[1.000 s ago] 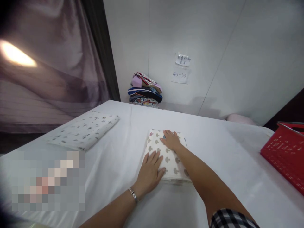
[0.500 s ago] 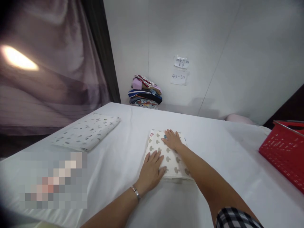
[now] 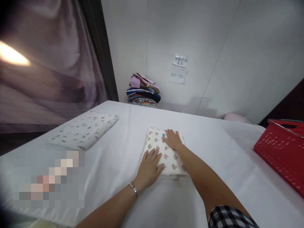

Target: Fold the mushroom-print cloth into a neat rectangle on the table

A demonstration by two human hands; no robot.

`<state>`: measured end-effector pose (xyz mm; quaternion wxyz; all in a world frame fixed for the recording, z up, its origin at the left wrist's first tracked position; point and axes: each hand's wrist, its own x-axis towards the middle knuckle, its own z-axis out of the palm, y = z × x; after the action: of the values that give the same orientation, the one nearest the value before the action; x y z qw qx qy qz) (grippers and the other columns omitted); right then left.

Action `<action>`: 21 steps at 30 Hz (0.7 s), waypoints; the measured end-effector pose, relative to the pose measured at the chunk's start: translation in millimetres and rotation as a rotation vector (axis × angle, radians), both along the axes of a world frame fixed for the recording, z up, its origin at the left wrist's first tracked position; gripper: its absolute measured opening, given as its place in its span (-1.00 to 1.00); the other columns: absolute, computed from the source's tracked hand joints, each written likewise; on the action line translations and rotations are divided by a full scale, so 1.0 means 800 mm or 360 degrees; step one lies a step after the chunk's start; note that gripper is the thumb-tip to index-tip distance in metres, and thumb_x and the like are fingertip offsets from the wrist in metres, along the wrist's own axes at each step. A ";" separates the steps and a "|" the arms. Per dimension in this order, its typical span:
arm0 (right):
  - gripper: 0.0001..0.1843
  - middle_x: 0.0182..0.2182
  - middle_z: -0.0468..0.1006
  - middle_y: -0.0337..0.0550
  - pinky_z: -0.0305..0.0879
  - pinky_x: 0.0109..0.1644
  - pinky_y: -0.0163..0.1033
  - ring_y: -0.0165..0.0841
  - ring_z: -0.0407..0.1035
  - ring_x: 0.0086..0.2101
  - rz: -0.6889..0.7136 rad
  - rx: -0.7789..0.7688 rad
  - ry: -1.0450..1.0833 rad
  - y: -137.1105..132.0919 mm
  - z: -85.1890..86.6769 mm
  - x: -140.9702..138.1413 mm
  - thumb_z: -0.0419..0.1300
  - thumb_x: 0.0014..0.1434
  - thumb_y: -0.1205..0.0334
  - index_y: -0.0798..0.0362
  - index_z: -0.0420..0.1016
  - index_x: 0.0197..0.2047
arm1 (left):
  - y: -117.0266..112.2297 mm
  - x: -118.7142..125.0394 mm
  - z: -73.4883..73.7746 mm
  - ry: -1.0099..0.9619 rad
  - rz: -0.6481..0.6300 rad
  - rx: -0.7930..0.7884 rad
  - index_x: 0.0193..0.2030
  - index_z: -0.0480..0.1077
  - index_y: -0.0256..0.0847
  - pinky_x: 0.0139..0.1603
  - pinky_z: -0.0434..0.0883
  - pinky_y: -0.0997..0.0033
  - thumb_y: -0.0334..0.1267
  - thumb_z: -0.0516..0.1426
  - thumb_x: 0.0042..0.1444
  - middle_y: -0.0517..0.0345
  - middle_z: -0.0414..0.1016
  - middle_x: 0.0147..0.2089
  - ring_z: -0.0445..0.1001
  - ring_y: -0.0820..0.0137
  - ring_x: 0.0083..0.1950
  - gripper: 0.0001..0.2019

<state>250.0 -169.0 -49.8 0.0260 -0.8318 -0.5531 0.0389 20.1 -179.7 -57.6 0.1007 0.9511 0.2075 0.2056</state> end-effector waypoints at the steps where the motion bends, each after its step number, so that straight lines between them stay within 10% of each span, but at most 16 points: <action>1: -0.29 0.33 -0.11 -0.10 -0.39 0.30 0.05 -0.23 -0.27 0.30 0.0001 -0.0007 0.0011 0.000 0.001 0.000 -0.29 0.25 -0.15 0.06 -0.11 0.35 | 0.000 0.000 0.000 -0.0001 0.0001 0.0000 0.19 0.22 -0.17 0.32 -0.03 -0.03 -0.06 -0.08 0.24 0.03 0.14 0.31 0.02 0.20 0.34 -0.56; 12: -0.28 0.30 0.00 -0.02 -0.06 0.29 -0.09 -0.21 -0.06 0.26 -0.0597 0.0307 0.0460 -0.071 -0.006 0.036 -0.13 0.22 -0.07 0.13 -0.06 0.34 | 0.001 0.000 -0.002 -0.0029 -0.0010 0.0010 0.18 0.24 -0.19 0.32 -0.05 -0.01 -0.06 -0.09 0.24 0.03 0.15 0.30 0.04 0.21 0.33 -0.56; 21: -0.14 0.24 0.15 0.02 0.12 0.21 -0.05 -0.13 0.15 0.16 -0.0906 0.0841 0.1308 -0.139 -0.010 -0.006 0.14 0.05 -0.08 0.05 -0.02 0.34 | 0.002 0.001 -0.004 -0.0035 -0.0014 0.0034 0.17 0.24 -0.20 0.32 -0.05 0.00 -0.06 -0.10 0.25 0.03 0.17 0.29 0.05 0.20 0.32 -0.56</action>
<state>245.3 -280.3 -57.6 0.4559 -0.8299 -0.2423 0.2113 20.8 -177.8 -61.2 0.0938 0.9507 0.2000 0.2178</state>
